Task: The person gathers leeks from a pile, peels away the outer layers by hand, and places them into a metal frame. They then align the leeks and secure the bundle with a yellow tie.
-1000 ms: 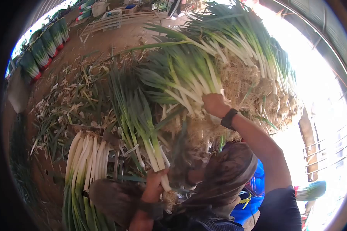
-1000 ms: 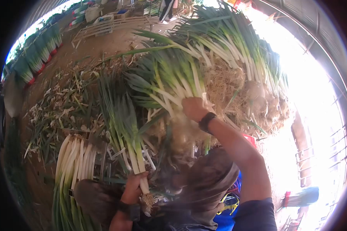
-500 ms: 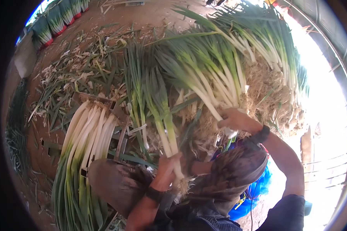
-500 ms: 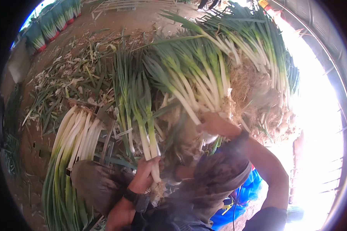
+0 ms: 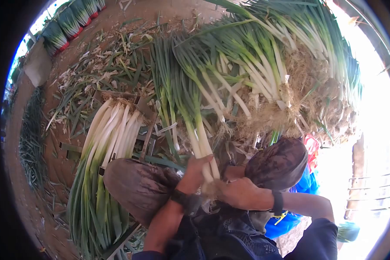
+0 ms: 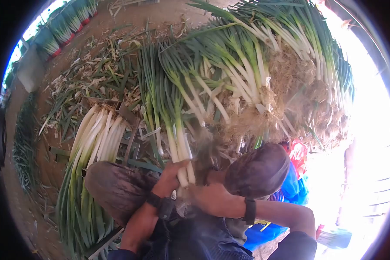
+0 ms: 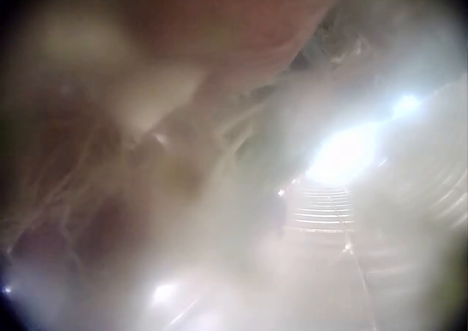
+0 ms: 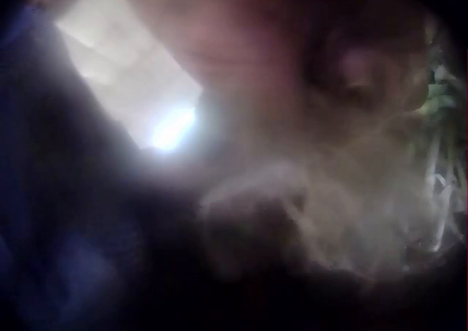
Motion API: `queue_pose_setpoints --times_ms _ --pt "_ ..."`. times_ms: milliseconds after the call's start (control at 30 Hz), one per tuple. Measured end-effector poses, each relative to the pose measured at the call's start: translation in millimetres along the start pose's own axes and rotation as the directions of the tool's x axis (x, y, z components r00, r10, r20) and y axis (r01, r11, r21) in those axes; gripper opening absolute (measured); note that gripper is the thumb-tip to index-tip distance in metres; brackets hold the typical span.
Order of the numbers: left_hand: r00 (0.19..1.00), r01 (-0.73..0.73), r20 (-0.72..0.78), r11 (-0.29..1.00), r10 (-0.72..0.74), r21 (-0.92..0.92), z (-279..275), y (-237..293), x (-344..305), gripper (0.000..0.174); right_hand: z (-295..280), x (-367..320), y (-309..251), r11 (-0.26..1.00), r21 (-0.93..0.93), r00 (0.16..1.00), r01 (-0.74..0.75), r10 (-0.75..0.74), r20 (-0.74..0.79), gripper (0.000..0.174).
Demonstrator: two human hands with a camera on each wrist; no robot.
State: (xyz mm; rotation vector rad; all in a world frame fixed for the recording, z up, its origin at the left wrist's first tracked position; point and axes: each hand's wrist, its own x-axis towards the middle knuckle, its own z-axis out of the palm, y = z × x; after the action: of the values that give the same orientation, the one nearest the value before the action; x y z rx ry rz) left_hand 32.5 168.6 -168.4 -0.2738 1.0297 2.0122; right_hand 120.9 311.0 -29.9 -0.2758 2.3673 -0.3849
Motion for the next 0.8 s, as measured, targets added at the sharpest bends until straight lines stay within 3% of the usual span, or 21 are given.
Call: queue_pose_setpoints --times_ms 33,100,167,200,267,300,367,433,500,600,633,700,733,800 --pt "1.0 -0.014 -0.018 1.0 0.014 0.01 5.0 6.1 -3.6 0.024 -9.6 -7.3 2.2 0.996 -0.034 0.996 0.085 -0.084 0.029 0.05" --pt "0.999 -0.032 -0.036 0.999 0.034 0.034 14.5 23.9 -15.8 0.022 -36.4 -16.2 22.6 0.982 -0.099 0.956 0.159 -0.179 -0.234 0.051" --pt "0.989 -0.115 0.136 0.913 0.066 0.391 21.0 52.7 -36.6 0.027 -79.2 -16.8 20.0 0.952 -0.304 0.962 -0.042 -0.044 -0.269 0.051" --pt "0.988 -0.124 0.134 0.907 0.075 0.404 24.1 62.1 -47.5 0.027 -83.9 -7.7 22.6 0.952 -0.302 0.958 -0.037 -0.053 -0.283 0.051" --pt "0.956 -0.246 0.272 0.808 0.111 0.535 33.8 79.4 -71.2 0.026 -77.9 20.3 28.4 0.98 -0.194 0.776 0.053 -0.162 -0.609 0.056" --pt "0.954 -0.258 0.276 0.797 0.12 0.546 41.9 88.0 -89.0 0.026 -72.9 31.1 25.7 0.979 -0.197 0.764 0.057 -0.17 -0.623 0.056" --pt "0.997 0.021 0.056 0.92 -0.047 0.391 55.5 93.8 -124.9 0.025 -59.1 54.4 18.2 0.765 -0.583 0.519 0.275 -0.628 -0.579 0.061" --pt "0.979 -0.152 0.202 0.786 0.036 0.599 29.6 86.7 -144.8 0.026 -30.9 89.1 6.5 0.672 -0.465 0.379 0.576 -0.724 -0.577 0.053" --pt "0.993 0.078 0.039 0.874 -0.11 0.48 62.0 99.8 -173.9 0.027 -32.9 83.5 -14.7 0.613 -0.459 0.357 0.643 -0.77 -0.529 0.048" --pt "1.0 0.024 -0.004 0.826 -0.027 0.563 64.2 117.1 -191.7 0.032 -33.0 86.7 -24.7 0.632 -0.423 0.379 0.649 -0.751 -0.541 0.047" --pt "0.997 -0.003 0.068 0.811 -0.045 0.585 54.4 129.4 -193.6 0.036 -42.2 84.5 -23.8 0.64 -0.437 0.377 0.631 -0.746 -0.548 0.047" --pt "0.989 -0.084 -0.083 0.922 0.124 0.377 71.7 139.1 -196.7 0.029 -67.3 76.7 -19.7 0.675 -0.353 0.388 0.648 -0.691 -0.61 0.052" --pt "0.977 -0.166 -0.062 0.912 0.204 0.376 76.9 144.6 -196.6 0.028 -73.3 88.0 -16.4 0.663 -0.469 0.128 0.584 -0.646 -0.753 0.052" --pt "0.912 -0.392 0.065 0.816 0.405 0.425 90.8 161.5 -194.8 0.028 -107.8 67.7 -15.2 0.726 -0.397 0.121 0.562 -0.546 -0.829 0.05"
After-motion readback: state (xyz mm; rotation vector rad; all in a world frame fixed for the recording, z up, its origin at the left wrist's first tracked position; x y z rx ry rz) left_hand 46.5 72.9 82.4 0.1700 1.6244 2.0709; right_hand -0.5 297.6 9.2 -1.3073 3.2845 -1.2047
